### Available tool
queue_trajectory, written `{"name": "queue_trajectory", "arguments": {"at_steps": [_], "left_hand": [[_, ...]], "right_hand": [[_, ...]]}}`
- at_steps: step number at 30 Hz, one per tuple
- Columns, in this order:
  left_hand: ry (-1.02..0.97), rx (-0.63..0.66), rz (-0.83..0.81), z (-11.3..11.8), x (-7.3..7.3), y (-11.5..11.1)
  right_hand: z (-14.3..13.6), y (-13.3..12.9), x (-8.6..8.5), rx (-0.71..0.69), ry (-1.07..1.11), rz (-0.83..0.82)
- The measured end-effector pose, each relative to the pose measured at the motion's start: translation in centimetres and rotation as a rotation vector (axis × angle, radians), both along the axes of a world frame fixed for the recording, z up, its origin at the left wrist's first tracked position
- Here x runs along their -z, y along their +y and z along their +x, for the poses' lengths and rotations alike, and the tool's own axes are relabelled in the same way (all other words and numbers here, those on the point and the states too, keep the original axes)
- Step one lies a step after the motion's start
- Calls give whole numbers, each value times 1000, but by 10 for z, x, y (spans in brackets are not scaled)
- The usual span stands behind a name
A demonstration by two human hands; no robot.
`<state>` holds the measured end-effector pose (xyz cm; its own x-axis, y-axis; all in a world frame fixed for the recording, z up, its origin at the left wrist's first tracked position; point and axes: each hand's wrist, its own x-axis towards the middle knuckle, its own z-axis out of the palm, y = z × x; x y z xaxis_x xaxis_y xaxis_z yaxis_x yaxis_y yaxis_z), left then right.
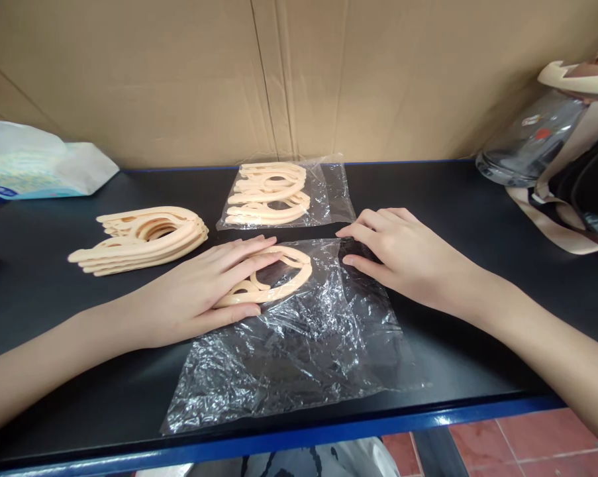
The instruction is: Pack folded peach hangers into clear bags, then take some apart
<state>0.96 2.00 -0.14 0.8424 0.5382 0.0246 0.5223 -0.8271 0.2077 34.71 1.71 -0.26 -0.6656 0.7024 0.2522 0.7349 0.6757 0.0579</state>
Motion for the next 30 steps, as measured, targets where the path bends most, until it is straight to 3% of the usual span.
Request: {"name": "queue_trajectory", "arguments": {"at_steps": [30], "left_hand": [[15,17,2,2,-2,0]], "right_hand": [[5,0,-2,18,19,-106]]}}
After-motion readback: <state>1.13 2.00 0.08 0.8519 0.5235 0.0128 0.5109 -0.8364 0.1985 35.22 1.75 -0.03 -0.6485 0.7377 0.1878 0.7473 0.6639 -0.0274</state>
